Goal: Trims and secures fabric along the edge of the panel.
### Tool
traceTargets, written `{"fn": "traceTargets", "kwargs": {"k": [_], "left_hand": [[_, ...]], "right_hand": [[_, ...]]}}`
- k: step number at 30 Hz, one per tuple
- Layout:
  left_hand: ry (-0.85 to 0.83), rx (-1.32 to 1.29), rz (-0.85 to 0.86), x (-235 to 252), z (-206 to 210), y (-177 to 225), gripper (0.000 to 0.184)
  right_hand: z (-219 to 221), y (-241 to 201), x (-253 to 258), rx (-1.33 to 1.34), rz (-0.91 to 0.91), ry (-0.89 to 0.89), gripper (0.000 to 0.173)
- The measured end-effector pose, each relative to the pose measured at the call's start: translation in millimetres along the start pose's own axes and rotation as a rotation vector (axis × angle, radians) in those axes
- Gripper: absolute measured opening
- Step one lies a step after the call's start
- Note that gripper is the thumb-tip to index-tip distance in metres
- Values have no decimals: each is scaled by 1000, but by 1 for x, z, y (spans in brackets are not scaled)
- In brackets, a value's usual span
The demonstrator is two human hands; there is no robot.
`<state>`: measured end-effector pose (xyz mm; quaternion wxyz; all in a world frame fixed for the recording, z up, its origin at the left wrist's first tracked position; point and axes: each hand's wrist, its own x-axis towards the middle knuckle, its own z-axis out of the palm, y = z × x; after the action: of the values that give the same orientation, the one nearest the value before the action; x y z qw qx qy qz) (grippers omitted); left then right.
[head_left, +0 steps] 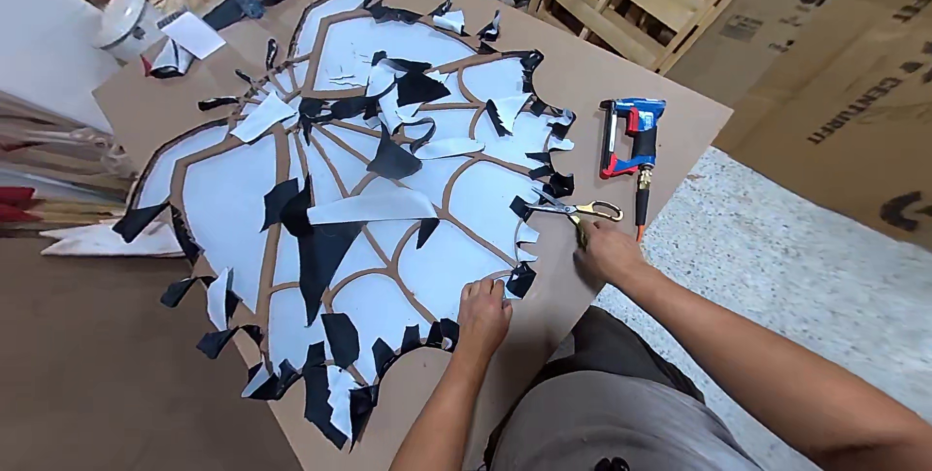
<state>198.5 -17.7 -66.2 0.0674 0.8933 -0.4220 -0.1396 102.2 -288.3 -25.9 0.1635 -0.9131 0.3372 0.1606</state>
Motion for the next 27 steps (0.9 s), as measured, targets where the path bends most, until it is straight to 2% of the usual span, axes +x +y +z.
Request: {"fn": "traceTargets", "kwargs": {"k": [4, 7, 11, 13, 15, 16, 18, 21, 24, 25, 27], "left_hand": [[28, 16, -24, 4, 10, 18, 52], [46, -50, -73, 12, 10, 39, 44], [71, -141, -78, 6, 22, 63, 33], [69, -168, -41, -1, 24, 53, 31], [94, -163, -11, -13, 22, 37, 30], [111, -154, -34, -19, 19, 29, 29], [147, -133, -129, -27, 14, 15, 28], [93, -97, -193, -23, 11, 1, 42], [85, -81, -94, -12, 15, 0, 37], [124, -78, -44, -9, 19, -2, 31], [237, -73, 68, -5, 27, -7, 21]], "right_hand": [[15, 12, 2, 21, -99, 103, 53], [7, 18, 13, 48, -146, 176, 54], [-4, 29, 33, 12, -96, 48, 54], [-6, 31, 37, -12, -81, 13, 49], [-6, 28, 34, -60, -61, -37, 60], [-8, 24, 31, -91, -55, -68, 62], [-11, 20, 23, -145, -42, -146, 48], [-8, 31, 5, -31, -46, -269, 37], [2, 48, -39, 356, -101, -572, 41], [6, 48, -60, 501, -108, -681, 42], [19, 37, -99, 641, -66, -823, 56]]}}
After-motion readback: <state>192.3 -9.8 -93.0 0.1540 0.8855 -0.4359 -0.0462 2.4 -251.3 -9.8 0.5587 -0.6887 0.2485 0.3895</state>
